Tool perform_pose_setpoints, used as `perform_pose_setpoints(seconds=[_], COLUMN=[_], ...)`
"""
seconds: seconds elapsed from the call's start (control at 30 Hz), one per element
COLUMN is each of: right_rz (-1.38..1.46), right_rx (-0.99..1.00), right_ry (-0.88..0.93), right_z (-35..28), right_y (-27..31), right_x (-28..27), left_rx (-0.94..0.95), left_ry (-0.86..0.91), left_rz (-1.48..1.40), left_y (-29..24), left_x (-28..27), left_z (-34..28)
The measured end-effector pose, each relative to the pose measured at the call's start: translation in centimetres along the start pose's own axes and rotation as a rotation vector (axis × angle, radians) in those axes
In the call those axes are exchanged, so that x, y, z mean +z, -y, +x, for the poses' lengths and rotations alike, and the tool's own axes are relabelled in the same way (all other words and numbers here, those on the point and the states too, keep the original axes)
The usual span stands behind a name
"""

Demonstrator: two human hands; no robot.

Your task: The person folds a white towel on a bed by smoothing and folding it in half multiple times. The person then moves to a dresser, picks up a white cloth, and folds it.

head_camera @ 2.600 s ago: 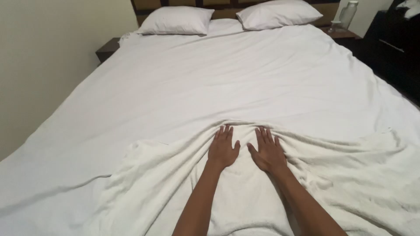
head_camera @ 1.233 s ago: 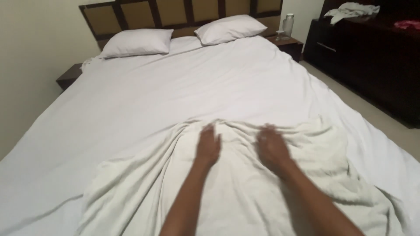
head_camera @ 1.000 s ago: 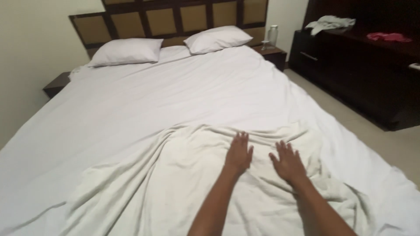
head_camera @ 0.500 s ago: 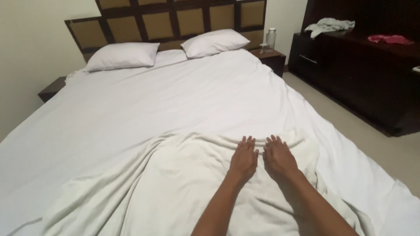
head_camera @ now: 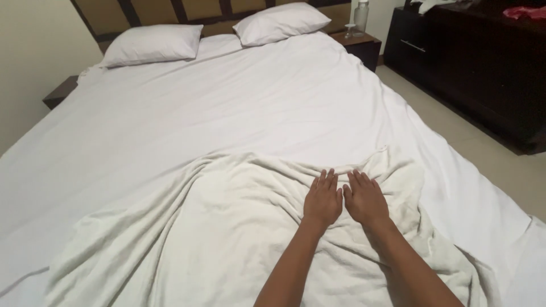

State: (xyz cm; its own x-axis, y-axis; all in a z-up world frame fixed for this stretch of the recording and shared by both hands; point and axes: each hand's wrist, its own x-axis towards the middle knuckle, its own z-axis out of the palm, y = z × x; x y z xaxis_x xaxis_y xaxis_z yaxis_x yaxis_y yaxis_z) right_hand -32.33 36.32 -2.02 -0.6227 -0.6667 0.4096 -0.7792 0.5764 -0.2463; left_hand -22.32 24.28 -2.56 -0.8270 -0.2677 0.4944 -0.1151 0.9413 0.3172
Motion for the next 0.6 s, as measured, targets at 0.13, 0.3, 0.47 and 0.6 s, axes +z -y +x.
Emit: perform_pose_setpoints(seconds=[0.13,0.3,0.47,0.6], right_rz=[-0.004,-0.027,-0.057,-0.108], right_rx=[0.020,0.024,0.048,0.088], right_ry=[0.018,0.090,0.180,0.219], right_z=[-0.2,0.2,1.3,3.1], right_y=[0.2,-0.4,-1.0,-1.8], right_x=[-0.5,0.5,0.9,1.2], left_rx=[-0.038,-0.064,-0.100,-0.118], left_ry=[0.021,0.001,0.132,0.184], left_rz=[-0.041,-0.026,0.019,0.042], left_y=[-0.5,-0.4,-0.4,0.2], left_x=[-0.5,0.3,-0.7,0.6], left_z=[-0.4,-0.4,1.5,3.8])
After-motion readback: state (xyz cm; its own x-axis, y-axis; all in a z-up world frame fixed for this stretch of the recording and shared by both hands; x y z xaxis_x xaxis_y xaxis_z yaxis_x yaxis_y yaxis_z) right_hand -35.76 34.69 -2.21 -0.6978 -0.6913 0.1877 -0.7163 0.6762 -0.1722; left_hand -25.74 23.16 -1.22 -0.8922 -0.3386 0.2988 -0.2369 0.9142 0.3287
